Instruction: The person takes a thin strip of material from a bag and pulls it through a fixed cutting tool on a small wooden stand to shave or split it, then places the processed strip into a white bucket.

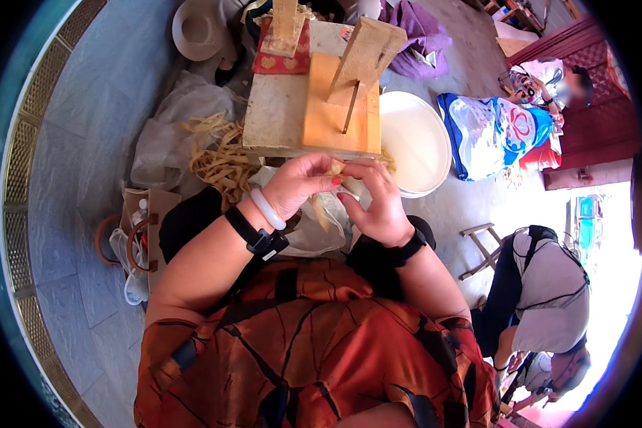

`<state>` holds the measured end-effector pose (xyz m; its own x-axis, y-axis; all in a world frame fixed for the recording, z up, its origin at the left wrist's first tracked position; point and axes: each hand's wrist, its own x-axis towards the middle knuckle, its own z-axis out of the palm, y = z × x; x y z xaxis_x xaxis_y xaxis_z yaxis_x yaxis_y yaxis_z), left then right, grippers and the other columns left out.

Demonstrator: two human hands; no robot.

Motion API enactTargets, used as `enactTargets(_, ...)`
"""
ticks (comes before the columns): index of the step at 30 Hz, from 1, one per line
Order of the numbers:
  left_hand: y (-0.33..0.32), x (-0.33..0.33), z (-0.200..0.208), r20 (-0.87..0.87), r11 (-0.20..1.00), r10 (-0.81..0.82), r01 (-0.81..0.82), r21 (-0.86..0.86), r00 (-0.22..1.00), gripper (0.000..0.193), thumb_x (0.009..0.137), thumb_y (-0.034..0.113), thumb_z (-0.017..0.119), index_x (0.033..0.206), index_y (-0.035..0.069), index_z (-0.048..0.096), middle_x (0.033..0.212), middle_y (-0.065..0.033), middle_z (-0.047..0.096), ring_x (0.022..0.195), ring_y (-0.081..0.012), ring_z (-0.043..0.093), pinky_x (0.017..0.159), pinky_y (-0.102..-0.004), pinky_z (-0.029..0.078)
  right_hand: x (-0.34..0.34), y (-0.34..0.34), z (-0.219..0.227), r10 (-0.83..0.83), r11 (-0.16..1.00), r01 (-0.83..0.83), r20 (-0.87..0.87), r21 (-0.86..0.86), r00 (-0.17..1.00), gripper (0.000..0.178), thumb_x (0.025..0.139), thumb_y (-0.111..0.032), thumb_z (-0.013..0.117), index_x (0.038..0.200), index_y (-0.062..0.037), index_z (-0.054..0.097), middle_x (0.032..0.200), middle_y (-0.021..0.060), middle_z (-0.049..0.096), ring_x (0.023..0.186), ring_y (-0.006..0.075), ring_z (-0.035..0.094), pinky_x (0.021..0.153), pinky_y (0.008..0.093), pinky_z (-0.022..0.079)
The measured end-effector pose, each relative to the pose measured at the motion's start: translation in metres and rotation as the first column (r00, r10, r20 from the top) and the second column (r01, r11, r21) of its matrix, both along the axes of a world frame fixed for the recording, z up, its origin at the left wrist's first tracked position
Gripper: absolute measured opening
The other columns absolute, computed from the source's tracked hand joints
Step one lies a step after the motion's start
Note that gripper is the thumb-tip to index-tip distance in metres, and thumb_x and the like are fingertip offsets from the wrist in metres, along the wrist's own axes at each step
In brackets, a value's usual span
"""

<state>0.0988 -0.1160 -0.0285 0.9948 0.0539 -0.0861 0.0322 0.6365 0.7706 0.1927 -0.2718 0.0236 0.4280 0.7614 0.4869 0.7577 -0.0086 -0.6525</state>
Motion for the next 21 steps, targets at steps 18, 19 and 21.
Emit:
enactTargets(18,0.008,0.001,0.017,0.133,0.633,0.273,-0.282,0.721,0.953,0.017,0.097,0.017,0.051,0.095,0.003,0.061,0.078,0.0004,0.06,0.069,-0.0066,0.05,0.066,-0.0229,0.044,-0.002,-0.024,0.018,0.041,0.92,-0.254,-0.574,-0.297,0.818,0.02,0.089,-0.015,0.06,0.074,-0.002,0.058,0.063,0.0112,0.056,0.058,0.0274,0.056,0.056,0.0361,0.045)
enactTargets(19,0.006,0.002,0.022,0.193,0.567,0.283,-0.326,0.756,0.94,0.017,0.097,0.016,0.051,0.094,0.003,0.06,0.077,-0.0005,0.06,0.068,-0.007,0.05,0.065,-0.023,0.043,0.006,-0.028,0.012,0.007,0.91,-0.28,-0.662,-0.307,0.749,0.019,0.092,-0.017,0.058,0.079,-0.0022,0.059,0.065,0.0097,0.057,0.058,0.0245,0.056,0.057,0.0347,0.045)
enactTargets(21,0.002,0.001,0.029,0.188,0.502,0.259,-0.298,0.812,0.947,0.013,0.096,0.012,0.051,0.095,0.002,0.059,0.079,-0.0053,0.062,0.067,-0.0097,0.054,0.065,-0.024,0.045,0.014,-0.028,0.004,0.038,0.978,-0.109,-0.367,-0.175,0.929,0.014,0.09,-0.016,0.06,0.084,-0.0033,0.059,0.067,0.0098,0.057,0.059,0.0245,0.057,0.058,0.0344,0.046)
